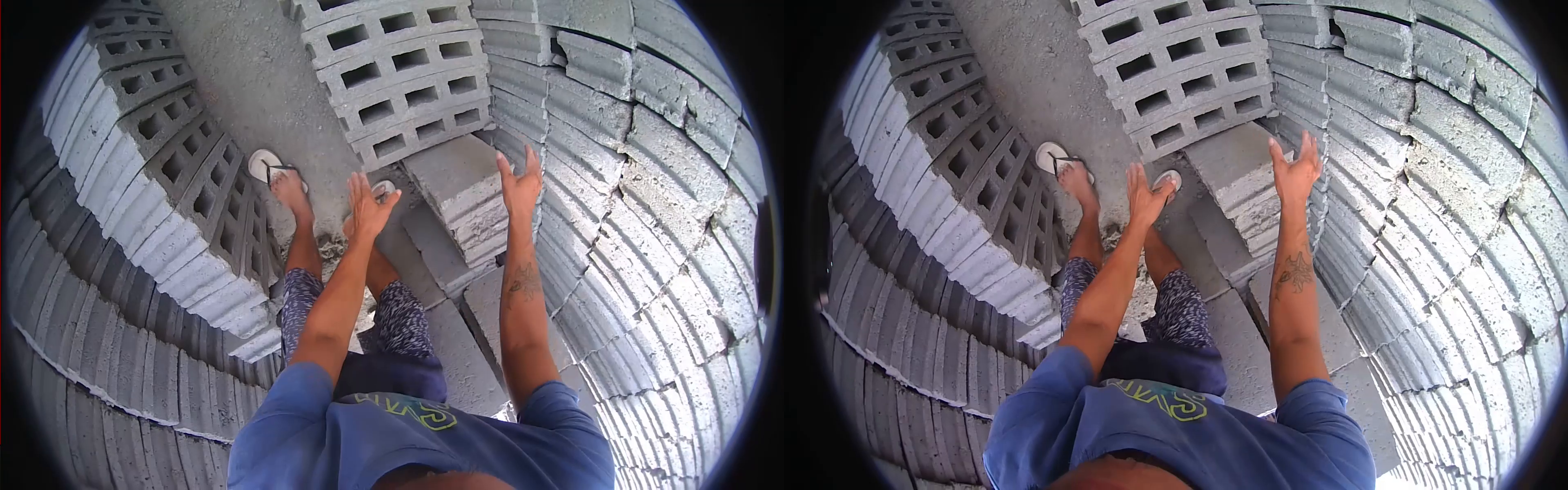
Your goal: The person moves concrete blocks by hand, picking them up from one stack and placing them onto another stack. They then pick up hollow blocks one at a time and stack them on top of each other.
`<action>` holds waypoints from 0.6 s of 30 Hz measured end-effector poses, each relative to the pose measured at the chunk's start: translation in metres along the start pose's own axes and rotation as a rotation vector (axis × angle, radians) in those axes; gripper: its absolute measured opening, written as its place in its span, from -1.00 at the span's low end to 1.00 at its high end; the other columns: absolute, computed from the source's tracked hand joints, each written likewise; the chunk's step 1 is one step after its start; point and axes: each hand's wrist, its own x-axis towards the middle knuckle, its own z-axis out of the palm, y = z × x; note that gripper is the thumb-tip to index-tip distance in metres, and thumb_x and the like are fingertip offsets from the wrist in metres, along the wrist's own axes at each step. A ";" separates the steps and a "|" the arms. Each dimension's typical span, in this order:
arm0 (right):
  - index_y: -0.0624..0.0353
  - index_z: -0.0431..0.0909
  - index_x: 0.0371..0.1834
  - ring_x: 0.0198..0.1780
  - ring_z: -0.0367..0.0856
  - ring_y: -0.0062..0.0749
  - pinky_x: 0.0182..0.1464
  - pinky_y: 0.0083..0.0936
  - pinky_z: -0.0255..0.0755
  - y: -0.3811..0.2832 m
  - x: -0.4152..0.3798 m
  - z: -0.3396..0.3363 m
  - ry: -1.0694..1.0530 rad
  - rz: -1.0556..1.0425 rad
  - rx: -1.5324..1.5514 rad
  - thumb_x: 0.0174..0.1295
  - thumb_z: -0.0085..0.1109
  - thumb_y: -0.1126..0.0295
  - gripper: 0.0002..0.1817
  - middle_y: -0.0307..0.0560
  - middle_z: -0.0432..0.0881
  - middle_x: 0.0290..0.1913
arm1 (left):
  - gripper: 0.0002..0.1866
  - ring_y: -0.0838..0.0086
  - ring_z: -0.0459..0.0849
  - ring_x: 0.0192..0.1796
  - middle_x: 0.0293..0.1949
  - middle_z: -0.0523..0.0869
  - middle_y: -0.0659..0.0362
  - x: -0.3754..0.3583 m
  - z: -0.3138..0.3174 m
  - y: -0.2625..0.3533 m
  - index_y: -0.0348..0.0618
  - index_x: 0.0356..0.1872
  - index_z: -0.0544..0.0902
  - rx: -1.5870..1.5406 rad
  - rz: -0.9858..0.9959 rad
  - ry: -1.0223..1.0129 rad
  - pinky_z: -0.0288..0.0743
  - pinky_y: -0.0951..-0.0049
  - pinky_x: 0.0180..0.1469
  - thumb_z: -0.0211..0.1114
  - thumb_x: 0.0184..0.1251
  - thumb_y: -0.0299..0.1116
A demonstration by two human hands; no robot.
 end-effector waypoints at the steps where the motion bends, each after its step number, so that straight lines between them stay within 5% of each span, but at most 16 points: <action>1: 0.31 0.39 0.19 0.22 0.41 0.07 0.40 -0.07 -0.13 0.014 -0.004 -0.009 0.001 0.004 -0.001 0.06 0.25 -0.07 -0.23 0.24 0.52 0.08 | -0.21 -0.06 -0.05 0.44 0.34 0.14 -0.19 -0.008 -0.004 -0.003 -0.27 0.25 0.31 0.025 0.044 -0.006 0.00 0.14 0.38 0.36 0.01 -0.05; 3: 0.32 0.39 0.19 0.26 0.34 0.12 0.34 -0.19 0.05 0.039 -0.016 -0.016 -0.309 0.394 0.128 0.14 0.07 -0.20 -0.21 0.34 0.47 0.12 | -0.23 -0.05 -0.02 0.44 0.32 0.20 -0.18 -0.040 -0.019 -0.013 -0.26 0.24 0.33 0.063 0.079 -0.123 0.01 0.14 0.38 0.35 0.02 -0.08; 6: 0.34 0.42 0.16 0.26 0.31 0.20 0.30 -0.21 0.14 0.073 -0.009 0.014 -0.453 0.340 0.172 0.17 -0.19 -0.35 -0.11 0.45 0.41 0.13 | -0.36 -0.05 0.14 0.38 0.17 0.42 -0.19 -0.088 -0.043 -0.026 -0.28 0.13 0.47 0.125 0.102 -0.428 0.08 0.13 0.35 0.35 0.00 -0.17; 9: 0.35 0.48 0.08 0.26 0.27 0.25 0.30 -0.17 0.12 0.073 0.019 0.037 -0.655 0.519 0.081 0.13 -0.45 -0.46 0.01 0.42 0.42 0.13 | -0.40 -0.03 0.33 0.28 0.07 0.53 -0.20 -0.100 -0.055 -0.010 -0.31 0.08 0.52 0.134 0.053 -0.651 0.20 0.16 0.29 0.33 0.03 -0.13; 14: 0.32 0.53 0.03 0.22 0.33 0.25 0.30 -0.14 0.11 0.053 0.001 0.029 -0.653 0.522 -0.026 0.21 -0.56 -0.40 -0.04 0.42 0.45 0.09 | -0.29 0.03 0.45 0.21 0.12 0.49 -0.23 -0.115 -0.018 0.008 -0.35 0.17 0.43 -0.095 -0.002 -0.634 0.29 0.25 0.24 0.30 0.10 -0.01; 17: 0.27 0.59 -0.08 0.16 0.42 0.17 0.34 -0.11 -0.01 0.014 -0.042 0.020 -0.695 0.301 -0.097 0.28 -0.58 -0.30 -0.12 0.38 0.53 -0.01 | -0.21 0.02 0.31 0.31 0.24 0.34 -0.26 -0.134 0.004 0.039 -0.37 0.23 0.35 -0.370 -0.150 -0.503 0.16 0.24 0.32 0.23 0.14 0.11; 18: 0.26 0.59 -0.09 0.14 0.45 0.12 0.36 -0.09 -0.07 0.000 -0.060 0.018 -0.683 0.303 -0.039 0.28 -0.49 -0.28 -0.17 0.34 0.56 -0.06 | -0.18 0.02 0.24 0.35 0.27 0.29 -0.26 -0.133 0.004 0.054 -0.35 0.28 0.28 -0.383 -0.343 -0.400 0.10 0.25 0.35 0.12 0.20 0.17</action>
